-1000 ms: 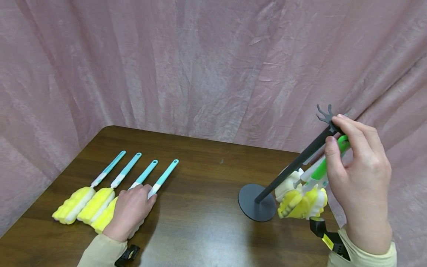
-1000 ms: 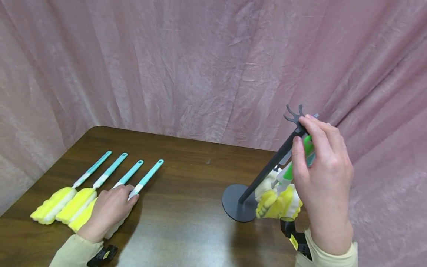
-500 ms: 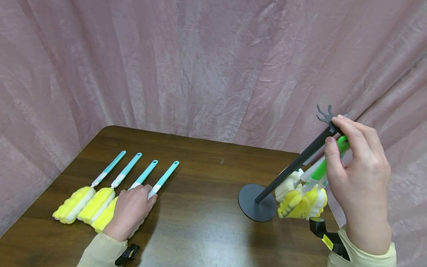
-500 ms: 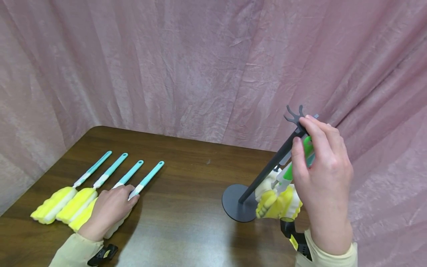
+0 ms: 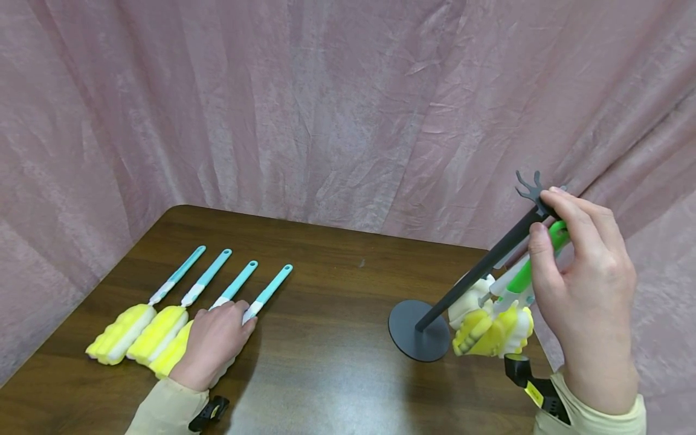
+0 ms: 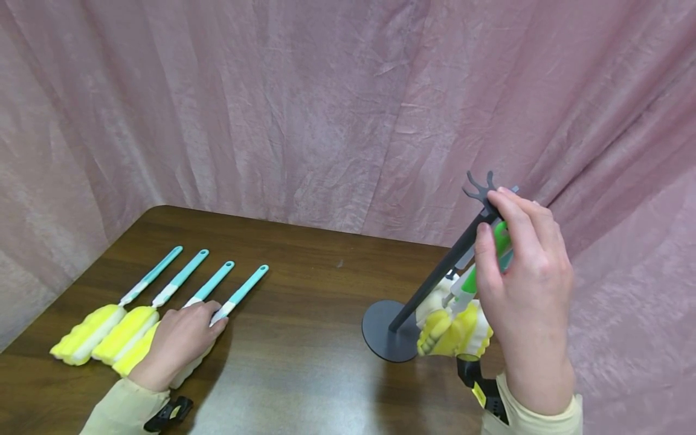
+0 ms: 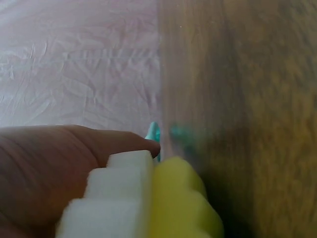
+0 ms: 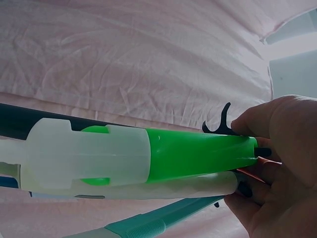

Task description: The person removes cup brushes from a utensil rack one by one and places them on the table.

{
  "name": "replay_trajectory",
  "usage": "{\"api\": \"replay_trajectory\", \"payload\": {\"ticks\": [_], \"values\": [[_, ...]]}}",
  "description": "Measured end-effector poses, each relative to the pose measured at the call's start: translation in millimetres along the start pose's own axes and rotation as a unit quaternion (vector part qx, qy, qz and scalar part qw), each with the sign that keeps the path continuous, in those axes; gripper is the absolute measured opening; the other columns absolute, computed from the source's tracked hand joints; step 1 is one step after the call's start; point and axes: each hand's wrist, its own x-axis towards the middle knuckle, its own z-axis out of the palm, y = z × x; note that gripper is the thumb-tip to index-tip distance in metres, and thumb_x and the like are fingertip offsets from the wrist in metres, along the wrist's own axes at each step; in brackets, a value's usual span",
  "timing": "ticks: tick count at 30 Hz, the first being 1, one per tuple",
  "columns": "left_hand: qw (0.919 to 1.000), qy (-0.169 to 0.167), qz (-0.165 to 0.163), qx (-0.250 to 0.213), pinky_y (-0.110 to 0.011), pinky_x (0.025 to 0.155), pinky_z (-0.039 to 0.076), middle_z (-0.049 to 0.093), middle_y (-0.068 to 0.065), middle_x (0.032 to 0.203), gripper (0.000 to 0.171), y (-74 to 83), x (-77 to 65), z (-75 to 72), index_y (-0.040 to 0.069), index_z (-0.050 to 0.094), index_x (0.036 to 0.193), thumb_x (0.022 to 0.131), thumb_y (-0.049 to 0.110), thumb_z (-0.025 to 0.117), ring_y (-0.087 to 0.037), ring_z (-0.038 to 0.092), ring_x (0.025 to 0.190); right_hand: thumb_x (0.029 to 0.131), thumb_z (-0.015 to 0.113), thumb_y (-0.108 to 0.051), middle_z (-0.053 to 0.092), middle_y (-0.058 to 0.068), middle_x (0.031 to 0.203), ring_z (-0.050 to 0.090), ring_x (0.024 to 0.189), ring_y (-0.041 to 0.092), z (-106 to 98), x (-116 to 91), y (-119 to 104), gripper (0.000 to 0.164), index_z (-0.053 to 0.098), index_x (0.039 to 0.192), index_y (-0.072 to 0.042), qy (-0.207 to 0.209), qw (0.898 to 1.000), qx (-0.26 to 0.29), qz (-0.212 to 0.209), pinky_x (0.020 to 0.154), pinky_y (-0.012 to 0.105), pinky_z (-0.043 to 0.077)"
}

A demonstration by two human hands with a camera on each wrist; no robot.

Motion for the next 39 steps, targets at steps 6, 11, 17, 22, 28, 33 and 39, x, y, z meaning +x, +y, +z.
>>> {"api": "replay_trajectory", "payload": {"ticks": [6, 11, 17, 22, 28, 33, 39], "values": [[0.9998, -0.017, 0.004, -0.001, -0.048, 0.058, 0.040, 0.051, 0.002, 0.065, 0.016, 1.5, 0.2, -0.3, 0.010, 0.066, 0.087, 0.087, 0.026, 0.071, -0.020, 0.054, 0.060, 0.094, 0.059, -0.008, 0.063, 0.011, 0.129, 0.058, 0.120, 0.030, -0.2, 0.1, -1.9, 0.035, 0.068, 0.128, -0.007, -0.001, 1.000, 0.003, 0.000, 0.099, 0.025, 0.038], [0.9997, -0.024, 0.004, 0.003, -0.047, 0.058, 0.040, 0.049, 0.002, 0.064, 0.017, 3.0, 0.1, -1.6, 0.010, 0.064, 0.085, 0.087, 0.025, 0.071, -0.019, 0.051, 0.058, 0.094, 0.059, -0.006, 0.063, 0.013, 0.128, 0.057, 0.120, 0.031, -0.5, 0.6, -3.1, 0.035, 0.068, 0.128, -0.006, -0.002, 1.000, 0.007, -0.004, 0.100, 0.024, 0.037], [0.9997, -0.021, 0.006, 0.008, -0.049, 0.059, 0.042, 0.058, -0.003, 0.072, 0.023, 5.0, -1.4, -4.1, 0.007, 0.069, 0.096, 0.086, 0.027, 0.074, -0.024, 0.056, 0.063, 0.094, 0.059, -0.007, 0.063, 0.013, 0.128, 0.057, 0.119, 0.031, -0.4, 0.5, -3.1, 0.035, 0.067, 0.128, -0.006, -0.003, 1.000, 0.007, -0.004, 0.100, 0.023, 0.037], [0.9995, 0.017, 0.021, 0.013, -0.050, 0.057, 0.043, 0.063, -0.009, 0.081, 0.036, 5.1, -3.2, -5.8, 0.004, 0.069, 0.110, 0.083, 0.029, 0.076, -0.030, 0.060, 0.068, 0.094, 0.059, -0.008, 0.063, 0.012, 0.129, 0.057, 0.120, 0.031, -0.7, 0.7, -2.9, 0.035, 0.068, 0.128, -0.006, -0.003, 1.000, 0.005, -0.004, 0.099, 0.023, 0.037], [0.9979, 0.055, 0.029, 0.018, -0.053, 0.060, 0.046, 0.065, -0.015, 0.095, 0.042, 3.2, -3.7, -6.6, 0.005, 0.069, 0.116, 0.085, 0.031, 0.074, -0.039, 0.060, 0.080, 0.094, 0.059, -0.008, 0.063, 0.012, 0.128, 0.057, 0.120, 0.030, -0.8, 1.0, -3.9, 0.035, 0.068, 0.128, -0.007, -0.001, 1.000, 0.004, 0.001, 0.100, 0.023, 0.037], [0.9974, 0.064, 0.031, 0.015, -0.053, 0.060, 0.046, 0.065, -0.015, 0.098, 0.041, 3.6, -4.1, -7.6, 0.006, 0.069, 0.118, 0.086, 0.031, 0.074, -0.039, 0.059, 0.082, 0.094, 0.059, -0.007, 0.063, 0.012, 0.128, 0.058, 0.119, 0.031, -0.7, 0.7, -3.7, 0.035, 0.068, 0.128, -0.007, -0.003, 1.000, 0.005, -0.002, 0.100, 0.023, 0.037], [0.9971, 0.068, 0.032, 0.010, -0.054, 0.062, 0.046, 0.066, -0.015, 0.099, 0.041, 3.9, -3.5, -7.1, 0.006, 0.069, 0.119, 0.087, 0.032, 0.073, -0.040, 0.060, 0.083, 0.094, 0.058, -0.008, 0.063, 0.012, 0.129, 0.058, 0.119, 0.031, -0.3, -0.3, -2.1, 0.035, 0.068, 0.128, -0.007, -0.004, 1.000, 0.004, -0.003, 0.099, 0.023, 0.037]]}}
